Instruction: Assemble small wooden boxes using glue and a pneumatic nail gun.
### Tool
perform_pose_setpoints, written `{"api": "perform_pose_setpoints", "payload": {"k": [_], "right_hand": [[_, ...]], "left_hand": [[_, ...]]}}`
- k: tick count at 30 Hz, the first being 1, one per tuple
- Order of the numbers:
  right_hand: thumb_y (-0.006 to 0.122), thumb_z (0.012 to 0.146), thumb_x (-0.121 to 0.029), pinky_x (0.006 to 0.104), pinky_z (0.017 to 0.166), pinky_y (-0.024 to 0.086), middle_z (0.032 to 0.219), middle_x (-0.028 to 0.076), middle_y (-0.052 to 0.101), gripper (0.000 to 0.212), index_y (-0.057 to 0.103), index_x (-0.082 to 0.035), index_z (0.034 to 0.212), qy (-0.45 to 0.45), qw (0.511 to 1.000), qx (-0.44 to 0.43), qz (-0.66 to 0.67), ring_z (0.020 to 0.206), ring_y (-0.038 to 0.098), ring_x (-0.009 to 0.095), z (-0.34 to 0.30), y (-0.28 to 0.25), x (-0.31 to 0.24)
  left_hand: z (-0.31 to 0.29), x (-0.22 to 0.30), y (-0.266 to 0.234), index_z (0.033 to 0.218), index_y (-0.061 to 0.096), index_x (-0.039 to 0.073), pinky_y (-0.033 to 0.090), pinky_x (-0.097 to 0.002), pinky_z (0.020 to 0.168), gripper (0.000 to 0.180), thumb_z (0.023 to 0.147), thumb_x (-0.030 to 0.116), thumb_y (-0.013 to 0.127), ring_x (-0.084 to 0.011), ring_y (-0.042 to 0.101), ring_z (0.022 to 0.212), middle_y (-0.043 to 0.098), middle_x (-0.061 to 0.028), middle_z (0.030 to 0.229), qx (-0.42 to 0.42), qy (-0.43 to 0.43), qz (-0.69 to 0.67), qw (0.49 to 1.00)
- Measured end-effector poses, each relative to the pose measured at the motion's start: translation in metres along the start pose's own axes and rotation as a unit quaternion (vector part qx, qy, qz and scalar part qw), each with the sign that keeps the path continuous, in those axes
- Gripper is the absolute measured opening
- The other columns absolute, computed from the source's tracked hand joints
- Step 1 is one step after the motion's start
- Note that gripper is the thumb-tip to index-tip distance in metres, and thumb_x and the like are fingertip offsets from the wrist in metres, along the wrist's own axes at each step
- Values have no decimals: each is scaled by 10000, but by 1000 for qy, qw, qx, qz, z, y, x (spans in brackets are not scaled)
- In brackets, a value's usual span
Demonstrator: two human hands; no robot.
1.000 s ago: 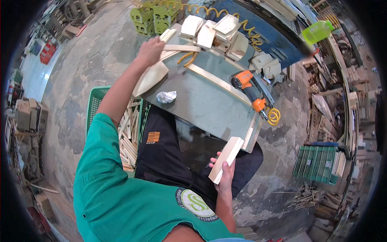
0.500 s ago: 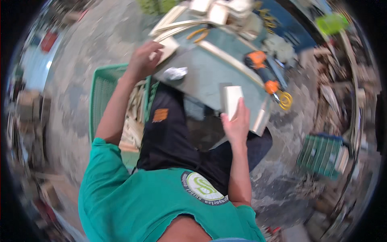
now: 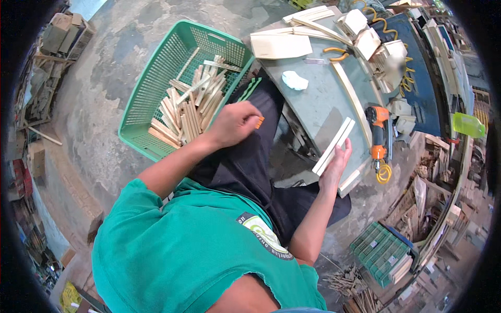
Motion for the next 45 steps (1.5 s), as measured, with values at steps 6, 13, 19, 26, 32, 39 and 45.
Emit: {"api": "perform_pose_setpoints", "payload": {"k": [6, 13, 19, 26, 32, 39, 45], "right_hand": [[706, 841, -225, 452, 1118, 351, 1379, 266, 494, 726, 390, 3, 1455, -136, 883, 83, -442, 1303, 473, 395, 7, -6, -31], [676, 929, -255, 406, 1013, 446, 1287, 180, 572, 489, 554, 14, 1319, -144, 923, 52, -353, 1174, 554, 304, -20, 11, -28], [447, 1063, -230, 360, 923, 515, 1284, 130, 558, 431, 377, -57, 1451, -1, 970, 42, 241, 1109, 594, 213, -53, 21, 6], [375, 1078, -410, 295, 586, 486, 839, 20, 565, 444, 476, -69, 1343, -12, 901, 221, 374, 679, 555, 134, -85, -89, 18], [416, 1024, -573, 221, 358, 307, 627, -2, 459, 627, 565, 29, 1119, -57, 941, 259, 210, 427, 403, 69, -111, -114, 2], [587, 1006, -417, 212, 426, 398, 741, 54, 598, 382, 533, -46, 933, -129, 929, 240, 251, 504, 512, 70, -126, -124, -15], [712, 943, -182, 207, 517, 443, 935, 72, 658, 367, 536, -29, 1227, -178, 943, 148, 237, 632, 555, 67, -140, -90, -60]], "left_hand": [[66, 63, 56, 929, 673, 81, 500, -400, 742, 143, 798, 138, 673, -266, 624, 924, 628, -94, 958, 67, 234, 181, 953], [121, 30, 96, 998, 619, 45, 509, -448, 769, 254, 794, 174, 699, -353, 610, 952, 598, -155, 997, -38, 124, 226, 965], [19, 137, 172, 995, 655, 37, 505, -444, 844, 255, 780, 171, 687, -368, 608, 957, 609, -172, 1019, -221, 234, 6, 947], [34, 167, 223, 1245, 570, 72, 487, -515, 862, 553, 787, 331, 741, -383, 598, 1050, 569, -180, 1161, -202, 150, 146, 957], [64, 142, 270, 1306, 475, 54, 480, -538, 917, 708, 751, 375, 775, -423, 517, 1153, 452, -200, 1312, -191, 106, 345, 913], [80, 109, 244, 1408, 388, -13, 463, -504, 1009, 773, 740, 183, 725, -360, 556, 1177, 537, -260, 1222, -236, -1, 34, 971], [2, 156, 187, 1492, 337, 61, 479, -406, 1040, 827, 783, 201, 740, -268, 591, 1206, 560, -190, 1359, -424, -155, -471, 758]]}}
Point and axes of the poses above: each hand's wrist, its own z-axis towards the middle knuckle, its own y-axis out of the palm, x = y × z, the point moved 8 cm from there along z, towards the middle knuckle
